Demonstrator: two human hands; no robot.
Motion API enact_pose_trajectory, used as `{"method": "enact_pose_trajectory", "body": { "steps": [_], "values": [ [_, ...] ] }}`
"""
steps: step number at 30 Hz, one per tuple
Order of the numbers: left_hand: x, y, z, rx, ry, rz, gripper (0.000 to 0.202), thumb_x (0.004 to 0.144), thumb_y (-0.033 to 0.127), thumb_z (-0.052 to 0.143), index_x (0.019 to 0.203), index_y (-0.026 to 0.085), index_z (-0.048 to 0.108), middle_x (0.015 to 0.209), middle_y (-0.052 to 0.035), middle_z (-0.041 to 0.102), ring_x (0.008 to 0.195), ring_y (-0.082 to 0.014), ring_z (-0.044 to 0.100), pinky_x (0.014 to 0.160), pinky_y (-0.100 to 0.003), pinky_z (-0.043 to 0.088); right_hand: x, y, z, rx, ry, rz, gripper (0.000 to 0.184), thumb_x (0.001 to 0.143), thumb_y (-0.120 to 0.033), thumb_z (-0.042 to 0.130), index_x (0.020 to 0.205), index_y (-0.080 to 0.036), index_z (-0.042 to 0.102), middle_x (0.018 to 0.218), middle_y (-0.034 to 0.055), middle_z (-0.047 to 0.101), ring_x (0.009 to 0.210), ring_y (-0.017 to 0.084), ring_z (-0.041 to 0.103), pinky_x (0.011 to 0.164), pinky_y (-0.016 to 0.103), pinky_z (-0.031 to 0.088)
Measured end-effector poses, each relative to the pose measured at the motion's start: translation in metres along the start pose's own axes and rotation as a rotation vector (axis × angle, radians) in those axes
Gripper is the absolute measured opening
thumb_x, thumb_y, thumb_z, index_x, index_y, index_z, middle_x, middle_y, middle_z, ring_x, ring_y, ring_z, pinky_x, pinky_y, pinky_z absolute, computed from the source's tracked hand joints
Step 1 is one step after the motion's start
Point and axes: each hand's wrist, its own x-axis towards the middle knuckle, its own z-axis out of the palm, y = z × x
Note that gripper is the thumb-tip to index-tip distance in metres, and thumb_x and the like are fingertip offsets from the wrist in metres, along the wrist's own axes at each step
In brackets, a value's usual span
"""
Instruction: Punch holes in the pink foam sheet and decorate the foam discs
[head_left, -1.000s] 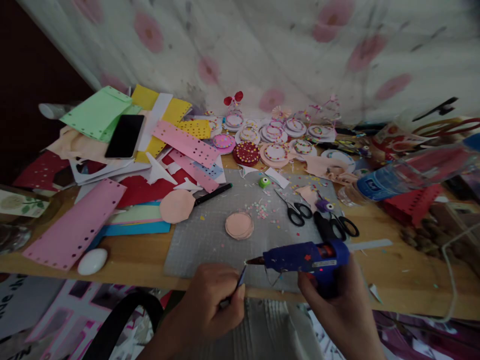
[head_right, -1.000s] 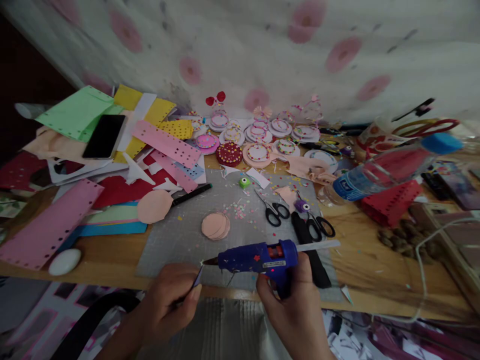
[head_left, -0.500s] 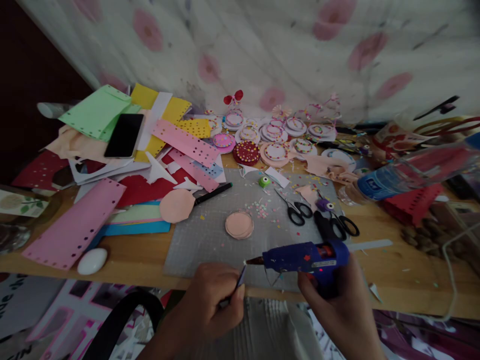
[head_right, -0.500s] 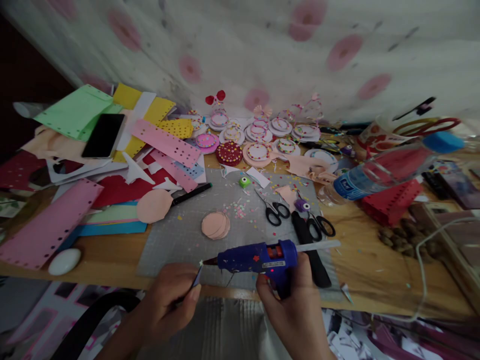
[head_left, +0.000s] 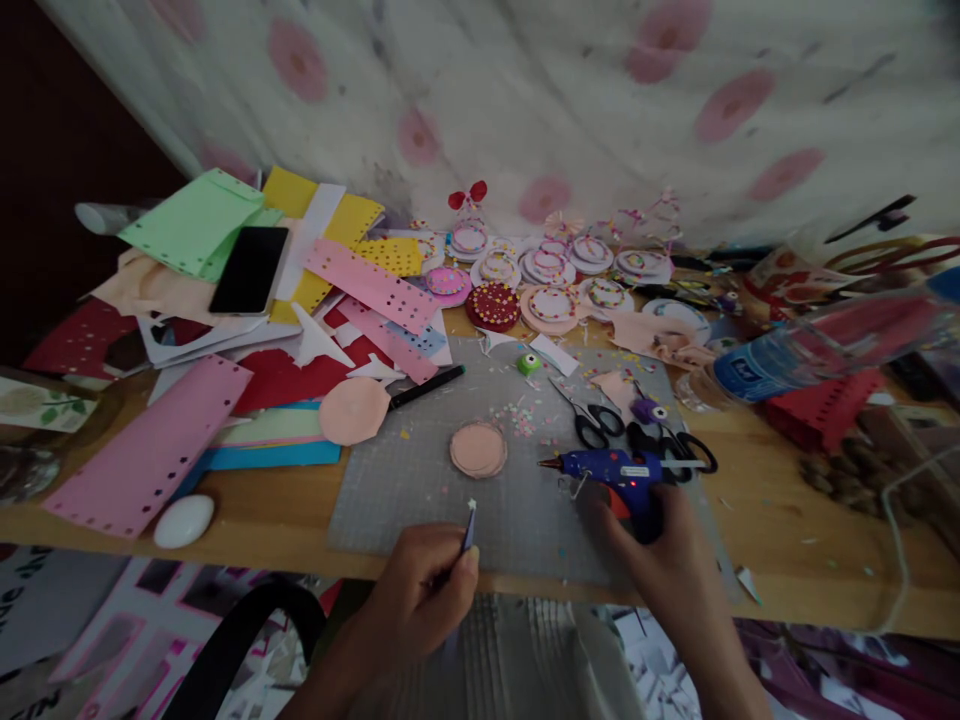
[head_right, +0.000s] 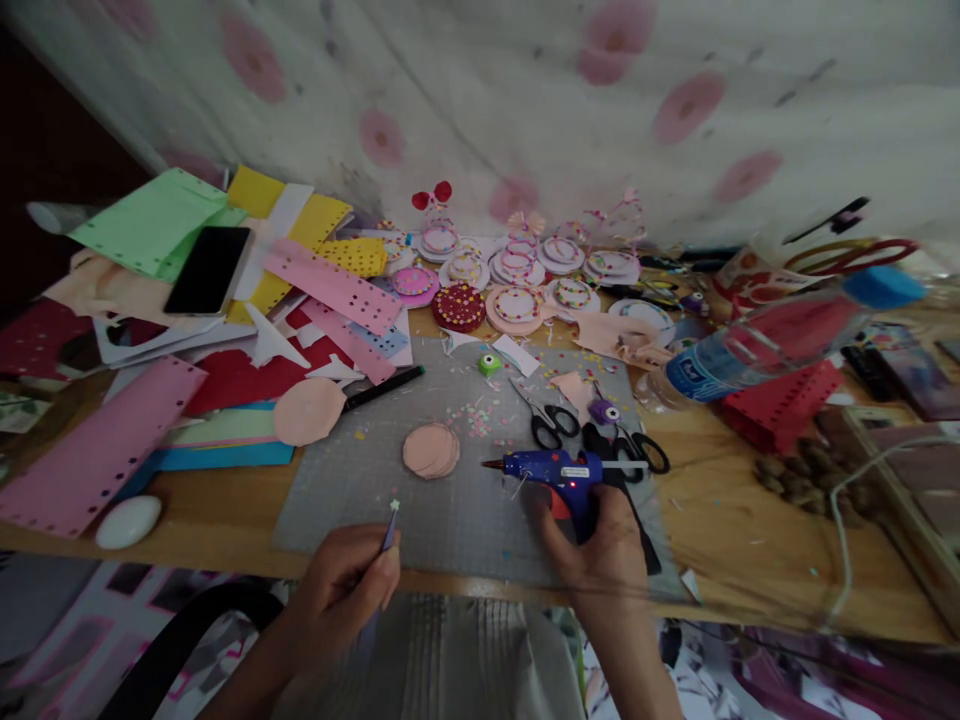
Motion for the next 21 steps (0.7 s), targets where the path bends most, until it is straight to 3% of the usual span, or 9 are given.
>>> {"method": "enact_pose_trajectory", "body": {
  "steps": [3, 7, 11, 12, 14, 17, 21],
  "values": [
    [-0.002, -0.003, 0.001, -0.067, 0.043, -0.08, 0.046, 0.097, 0.034, 0.031, 0.054, 0.019, 0.035, 0.052, 0.0027, 0.039, 0.05, -0.0096, 0.039, 0.05, -0.024, 0.028, 0.001, 0.009, 0.009, -0.061, -0.009, -0.059, 0.055, 0.067, -0.065, 0.065, 0.09, -0.016, 0.054, 0.076, 0.0075, 0.056, 0.072, 0.026, 0.053, 0.064, 0.041, 0.045],
    [-0.004, -0.005, 0.003, -0.14, 0.114, -0.145, 0.051, 0.098, 0.04, 0.033, 0.054, 0.017, 0.043, 0.052, 0.0026, 0.041, 0.049, -0.0091, 0.04, 0.05, -0.022, 0.03, -0.004, -0.003, 0.007, -0.139, 0.102, -0.166, 0.055, 0.078, -0.064, 0.056, 0.098, -0.013, 0.055, 0.09, 0.0144, 0.056, 0.089, 0.032, 0.052, 0.08, 0.051, 0.044],
    [-0.002, -0.003, 0.008, -0.168, 0.189, -0.193, 0.053, 0.096, 0.043, 0.036, 0.052, 0.017, 0.048, 0.049, 0.0029, 0.041, 0.046, -0.0095, 0.04, 0.049, -0.022, 0.031, -0.02, -0.025, -0.01, -0.096, 0.248, -0.337, 0.033, 0.081, -0.04, 0.065, 0.099, -0.016, 0.053, 0.092, 0.011, 0.055, 0.09, 0.029, 0.053, 0.081, 0.047, 0.044],
    [-0.001, -0.003, 0.01, -0.175, 0.197, -0.225, 0.053, 0.095, 0.044, 0.036, 0.052, 0.017, 0.049, 0.048, 0.0026, 0.042, 0.046, -0.0099, 0.04, 0.049, -0.022, 0.031, -0.026, -0.031, -0.013, -0.022, 0.223, -0.425, 0.027, 0.081, -0.033, 0.066, 0.098, -0.017, 0.052, 0.09, 0.0087, 0.055, 0.087, 0.026, 0.054, 0.077, 0.042, 0.045],
    [0.002, 0.0, 0.015, -0.186, 0.189, -0.313, 0.052, 0.093, 0.046, 0.037, 0.052, 0.017, 0.051, 0.048, 0.0015, 0.045, 0.047, -0.0111, 0.042, 0.049, -0.023, 0.032, -0.039, -0.042, -0.014, 0.121, 0.054, -0.654, 0.02, 0.081, -0.019, 0.065, 0.095, -0.019, 0.05, 0.086, 0.0046, 0.055, 0.079, 0.02, 0.054, 0.068, 0.032, 0.046],
    [0.005, 0.002, 0.025, -0.186, 0.171, -0.413, 0.045, 0.087, 0.046, 0.041, 0.052, 0.018, 0.048, 0.049, 0.0014, 0.043, 0.05, -0.0127, 0.043, 0.049, -0.024, 0.031, -0.053, -0.057, -0.004, 0.219, -0.214, -0.968, 0.015, 0.086, -0.008, 0.052, 0.097, -0.018, 0.052, 0.081, 0.0034, 0.059, 0.071, 0.017, 0.052, 0.062, 0.029, 0.044],
    [0.009, 0.002, 0.036, -0.144, 0.158, -0.474, 0.04, 0.08, 0.044, 0.044, 0.05, 0.02, 0.034, 0.052, 0.0036, 0.031, 0.053, -0.0117, 0.034, 0.051, -0.025, 0.027, -0.053, -0.07, 0.013, 0.239, -0.241, -1.121, 0.025, 0.094, -0.007, 0.032, 0.089, -0.017, 0.054, 0.07, 0.004, 0.059, 0.064, 0.018, 0.047, 0.059, 0.031, 0.041]
  ]
}}
